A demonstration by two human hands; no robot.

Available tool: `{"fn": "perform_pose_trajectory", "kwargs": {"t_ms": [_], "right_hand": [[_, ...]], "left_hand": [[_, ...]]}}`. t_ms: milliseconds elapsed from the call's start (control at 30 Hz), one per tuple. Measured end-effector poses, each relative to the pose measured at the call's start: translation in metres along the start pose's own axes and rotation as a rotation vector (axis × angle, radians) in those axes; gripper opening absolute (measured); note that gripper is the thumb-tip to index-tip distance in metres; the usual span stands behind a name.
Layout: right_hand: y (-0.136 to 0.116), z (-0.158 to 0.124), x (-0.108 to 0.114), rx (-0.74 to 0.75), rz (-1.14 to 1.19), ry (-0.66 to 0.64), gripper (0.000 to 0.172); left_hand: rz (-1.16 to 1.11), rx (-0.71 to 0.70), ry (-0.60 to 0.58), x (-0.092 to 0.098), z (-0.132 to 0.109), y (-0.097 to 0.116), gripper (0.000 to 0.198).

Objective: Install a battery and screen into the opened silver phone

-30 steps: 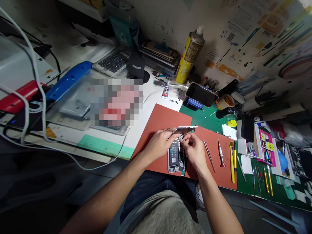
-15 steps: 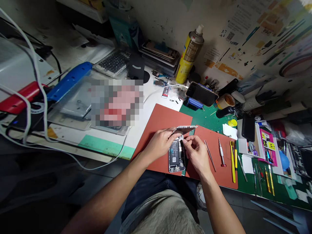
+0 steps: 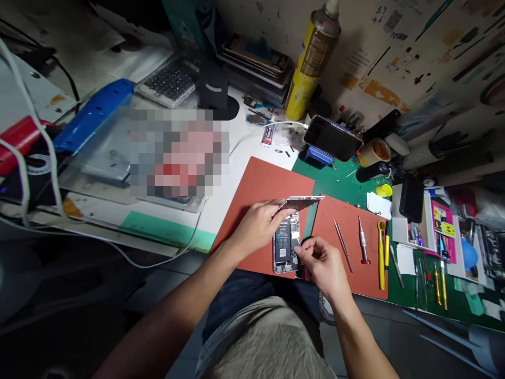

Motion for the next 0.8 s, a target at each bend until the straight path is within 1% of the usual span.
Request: {"fn": "perform_pose_trajectory", "kwargs": {"t_ms": [233,467,633,700,800], "right_hand": [[-0.009,-0.003,0.004,0.091,-0.097,0.063,0.043],[-0.015,-0.005,0.004,0.133,-0.147,0.050,0.039],[-0.010,-0.004,0.001,0.107,-0.088,0.014,0.039],[-0.009,-0.004,0.000,0.107,-0.078,0.015,0.039],[-0.012,-0.004,0.002,0.130,-0.121,0.034,0.039]], "left_hand": [[-0.015,-0.018,-0.008,0.000,0.001,0.003,0.026],[-0.012,-0.015,-0.001,0.000,0.001,0.002,0.024],[-0.006,-0.021,0.007,0.000,0.001,0.000,0.027],[-0.003,-0.023,0.011,0.000,0.000,0.000,0.029],[0.002,-0.030,0.008,0.000,0.001,0.002,0.028]]}}
Point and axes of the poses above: each hand's wrist, its own z-axis towards the middle knuckle, its own x-axis out of the back of the hand, y = z × x, the point moved 10 cm from there along z, towards the middle knuckle, and after that the axes turned 15 degrees about -z, right-handed, at the moved point
